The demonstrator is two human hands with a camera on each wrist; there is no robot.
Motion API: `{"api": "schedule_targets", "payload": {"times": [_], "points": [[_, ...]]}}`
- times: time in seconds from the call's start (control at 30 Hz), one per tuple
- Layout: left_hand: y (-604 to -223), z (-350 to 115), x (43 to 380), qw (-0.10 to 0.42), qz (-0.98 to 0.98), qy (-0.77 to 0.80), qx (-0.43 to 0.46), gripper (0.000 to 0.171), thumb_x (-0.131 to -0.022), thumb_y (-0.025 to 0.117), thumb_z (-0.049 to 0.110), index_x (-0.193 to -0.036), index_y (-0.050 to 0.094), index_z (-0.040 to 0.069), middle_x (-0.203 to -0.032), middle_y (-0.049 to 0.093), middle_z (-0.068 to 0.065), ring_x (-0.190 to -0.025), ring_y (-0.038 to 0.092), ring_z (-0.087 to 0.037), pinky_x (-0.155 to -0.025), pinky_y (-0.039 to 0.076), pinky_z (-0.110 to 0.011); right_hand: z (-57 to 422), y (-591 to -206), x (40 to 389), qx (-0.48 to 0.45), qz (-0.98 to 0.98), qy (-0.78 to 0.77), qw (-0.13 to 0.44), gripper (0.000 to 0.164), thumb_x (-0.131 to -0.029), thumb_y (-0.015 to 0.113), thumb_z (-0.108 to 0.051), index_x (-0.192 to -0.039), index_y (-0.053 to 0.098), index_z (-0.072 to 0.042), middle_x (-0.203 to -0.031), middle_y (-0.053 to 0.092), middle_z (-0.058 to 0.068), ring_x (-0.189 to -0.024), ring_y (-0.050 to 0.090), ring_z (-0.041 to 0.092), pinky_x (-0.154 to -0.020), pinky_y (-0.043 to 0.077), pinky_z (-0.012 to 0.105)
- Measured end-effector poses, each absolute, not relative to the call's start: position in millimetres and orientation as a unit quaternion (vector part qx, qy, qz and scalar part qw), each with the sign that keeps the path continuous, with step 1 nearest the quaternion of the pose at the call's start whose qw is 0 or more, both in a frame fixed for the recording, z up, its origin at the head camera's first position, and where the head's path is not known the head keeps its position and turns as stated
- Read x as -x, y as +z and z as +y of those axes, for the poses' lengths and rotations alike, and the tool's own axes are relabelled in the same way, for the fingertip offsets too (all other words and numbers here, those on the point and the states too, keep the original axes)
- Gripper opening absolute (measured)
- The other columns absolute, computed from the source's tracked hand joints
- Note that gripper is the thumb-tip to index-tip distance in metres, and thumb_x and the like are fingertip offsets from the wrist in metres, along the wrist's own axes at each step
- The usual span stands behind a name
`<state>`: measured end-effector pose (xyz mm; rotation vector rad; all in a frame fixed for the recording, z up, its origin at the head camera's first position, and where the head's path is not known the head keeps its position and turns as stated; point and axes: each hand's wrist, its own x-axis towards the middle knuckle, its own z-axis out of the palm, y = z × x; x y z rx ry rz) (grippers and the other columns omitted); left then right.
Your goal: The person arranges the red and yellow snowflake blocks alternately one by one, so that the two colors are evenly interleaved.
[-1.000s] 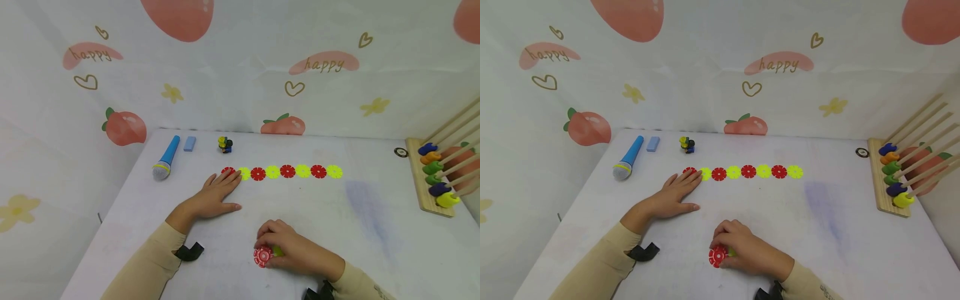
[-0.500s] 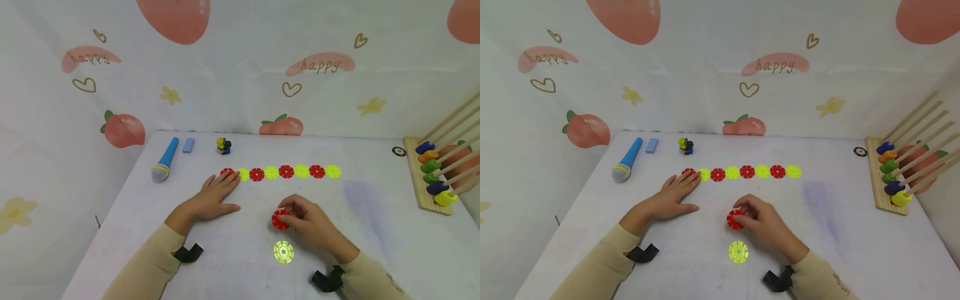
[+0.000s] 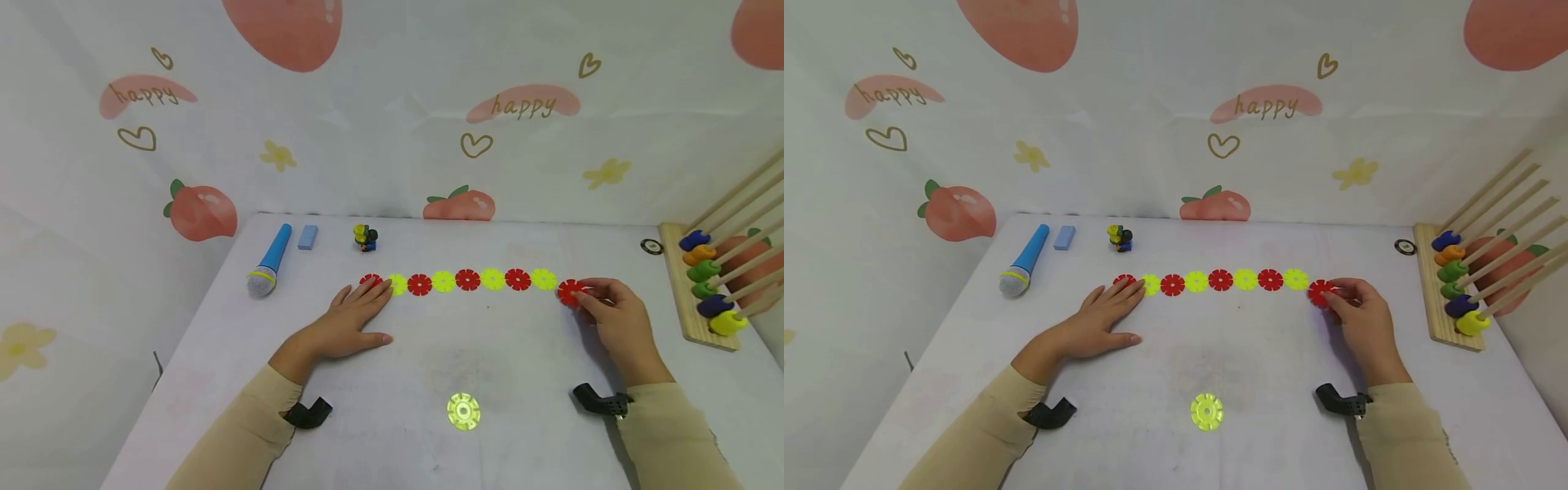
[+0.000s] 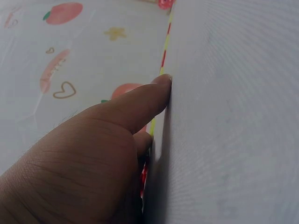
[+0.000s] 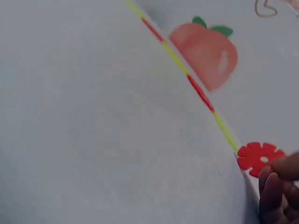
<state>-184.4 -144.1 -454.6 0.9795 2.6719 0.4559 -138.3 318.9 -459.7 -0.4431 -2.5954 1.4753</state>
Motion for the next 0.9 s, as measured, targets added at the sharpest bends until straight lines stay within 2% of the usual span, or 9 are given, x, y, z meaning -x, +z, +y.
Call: {"api": "schedule_targets", "payload": {"times": [0.13, 0.17, 0.27, 0.37, 0.43, 0.53, 0.67, 0.9], "points": [[-454.6, -144.0, 185.0, 0.129, 0.919, 0.155, -0.338, 0.088, -0.086, 0.048, 0.068, -0.155, 0.014, 0.024, -0.16, 0.006, 0.007, -0.144, -0.001, -0.021, -0.11, -0.003, -0.054, 326.5, -461.8, 140.4, 0.182, -0.866, 0.46, 0.074, 0.05, -0.098, 0.053, -0.033, -0.143, 0.043, -0.012, -0.13, 0.047, 0.012, -0.101, 0.057, 0.023, -0.069, 0.049, 0.013], [-454.7, -144.0, 185.2, 0.129, 0.92, 0.154, -0.337, 0.088, -0.086, 0.048, 0.068, -0.155, 0.014, 0.024, -0.16, 0.006, 0.007, -0.144, -0.001, -0.021, -0.11, -0.003, -0.054, 326.3, -461.8, 140.7, 0.178, -0.874, 0.446, 0.079, 0.051, -0.098, 0.053, -0.032, -0.143, 0.043, -0.011, -0.133, 0.045, 0.013, -0.104, 0.056, 0.025, -0.07, 0.05, 0.015], [-454.3, -144.0, 185.3, 0.133, 0.92, 0.151, -0.335, 0.089, -0.086, 0.048, 0.069, -0.155, 0.014, 0.025, -0.159, 0.005, 0.009, -0.144, -0.002, -0.021, -0.11, -0.003, -0.054, 323.5, -460.8, 141.7, 0.127, -0.914, 0.377, 0.081, 0.05, -0.098, 0.054, -0.028, -0.141, 0.045, -0.004, -0.138, 0.041, 0.021, -0.117, 0.047, 0.037, -0.087, 0.049, 0.035], [-453.6, -144.1, 185.1, 0.135, 0.919, 0.155, -0.335, 0.089, -0.085, 0.049, 0.068, -0.155, 0.014, 0.024, -0.159, 0.005, 0.008, -0.144, -0.002, -0.021, -0.11, -0.003, -0.054, 320.6, -461.9, 141.7, 0.048, -0.949, 0.303, 0.069, 0.052, -0.097, 0.056, -0.027, -0.138, 0.046, 0.004, -0.139, 0.037, 0.028, -0.125, 0.033, 0.051, -0.098, 0.031, 0.062], [-453.8, -144.1, 185.0, 0.134, 0.919, 0.154, -0.337, 0.089, -0.086, 0.049, 0.068, -0.155, 0.014, 0.024, -0.159, 0.005, 0.008, -0.144, -0.002, -0.022, -0.11, -0.003, -0.055, 318.1, -462.3, 141.9, 0.012, -0.961, 0.269, 0.058, 0.055, -0.096, 0.057, -0.026, -0.138, 0.044, 0.008, -0.141, 0.035, 0.03, -0.127, 0.025, 0.055, -0.097, 0.022, 0.069], [-453.8, -143.9, 184.4, 0.132, 0.919, 0.153, -0.338, 0.088, -0.086, 0.048, 0.068, -0.155, 0.014, 0.024, -0.159, 0.005, 0.008, -0.144, -0.002, -0.022, -0.11, -0.003, -0.055, 314.8, -462.7, 141.7, -0.001, -0.971, 0.235, 0.045, 0.058, -0.096, 0.055, -0.03, -0.139, 0.042, 0.007, -0.145, 0.032, 0.028, -0.128, 0.023, 0.055, -0.093, 0.02, 0.073], [-453.9, -143.8, 184.0, 0.128, 0.919, 0.154, -0.339, 0.088, -0.086, 0.049, 0.068, -0.155, 0.014, 0.024, -0.159, 0.005, 0.008, -0.144, -0.001, -0.022, -0.109, -0.002, -0.055, 313.0, -463.5, 141.3, 0.005, -0.978, 0.208, 0.027, 0.063, -0.097, 0.052, -0.036, -0.144, 0.036, 0.003, -0.149, 0.025, 0.026, -0.129, 0.018, 0.053, -0.086, 0.022, 0.072], [-454.7, -143.5, 184.6, 0.131, 0.921, 0.151, -0.334, 0.089, -0.086, 0.048, 0.069, -0.155, 0.013, 0.025, -0.159, 0.005, 0.009, -0.144, -0.002, -0.02, -0.11, -0.003, -0.054, 312.8, -466.1, 142.0, 0.01, -0.979, 0.205, 0.019, 0.071, -0.097, 0.049, -0.042, -0.149, 0.025, 0.0, -0.15, 0.02, 0.025, -0.13, 0.014, 0.053, -0.084, 0.021, 0.07]]}}
